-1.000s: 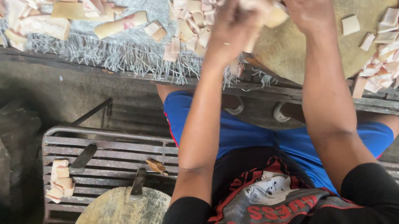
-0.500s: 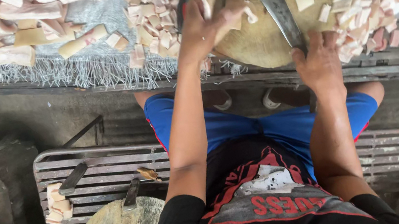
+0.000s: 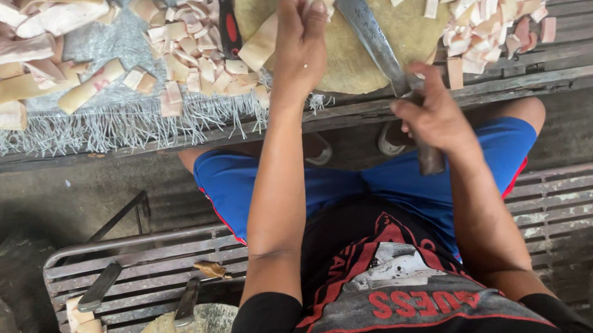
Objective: The person sits cross-legged on a metal bench and uses a large knife to cut strips of pork skin on a round wooden cutting board. The person repeatedly slices the skin into smaller pieces and occasionally gathers the cut pieces with their hands.
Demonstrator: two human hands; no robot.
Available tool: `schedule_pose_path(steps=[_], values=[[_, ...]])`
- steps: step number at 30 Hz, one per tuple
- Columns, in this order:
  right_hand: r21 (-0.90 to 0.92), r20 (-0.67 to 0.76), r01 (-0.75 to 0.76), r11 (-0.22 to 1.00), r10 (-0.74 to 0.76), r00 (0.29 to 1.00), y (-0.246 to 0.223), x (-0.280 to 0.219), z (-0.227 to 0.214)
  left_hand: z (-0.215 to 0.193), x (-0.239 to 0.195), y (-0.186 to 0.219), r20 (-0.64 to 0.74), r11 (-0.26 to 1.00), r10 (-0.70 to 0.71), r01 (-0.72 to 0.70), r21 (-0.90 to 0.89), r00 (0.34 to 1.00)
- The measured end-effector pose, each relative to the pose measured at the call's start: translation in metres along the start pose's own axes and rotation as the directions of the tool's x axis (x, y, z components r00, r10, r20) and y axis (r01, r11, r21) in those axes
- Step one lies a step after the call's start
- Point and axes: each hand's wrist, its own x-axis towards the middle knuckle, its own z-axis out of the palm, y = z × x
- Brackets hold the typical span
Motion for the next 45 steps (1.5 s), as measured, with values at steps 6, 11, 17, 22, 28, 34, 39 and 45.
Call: schedule_pose_path(steps=[6,11,17,22,28,34,39,45], values=[[0.377,-0.033,0.131,0.917,-0.129,0.991,0.025,-0.015,-0.011,0.028,-0.023,-0.016,0.317,0.780,0.258,-0.390,0.489,0.913],[0.196,-0.204,0.183,0.963,-0.142,0.968,0.030,-0.037,-0.024,0.015,-0.030,-0.020,0.553,0.773,0.204,-0.480,0.415,0.808],[-0.066,-0.115,0.391,0.918,-0.396,0.911,0.017,-0.055,-0.027,-0.010,-0.017,-0.008,0.682,0.882,-0.177,-0.194,0.430,0.710],[-0.422,-0.158,0.278,0.863,-0.372,0.915,0.011,-0.067,-0.019,-0.012,-0.008,0.012,0.706,0.918,-0.153,-0.165,0.361,0.692],[-0.539,-0.289,0.376,0.753,-0.585,0.758,0.018,-0.103,-0.023,-0.027,-0.043,0.033,0.561,0.634,0.037,-0.453,0.627,0.827],[-0.768,-0.117,0.226,0.600,-0.478,0.870,0.018,-0.092,-0.011,-0.037,-0.060,0.028,0.497,0.598,-0.124,-0.335,0.728,0.859],[-0.628,-0.161,0.330,0.705,-0.533,0.831,0.007,-0.116,-0.029,-0.037,-0.064,0.017,0.504,0.651,-0.019,-0.372,0.662,0.864],[-0.520,-0.391,0.316,0.794,-0.550,0.738,0.008,-0.115,-0.026,-0.025,-0.058,0.017,0.478,0.694,-0.067,-0.303,0.653,0.876]])
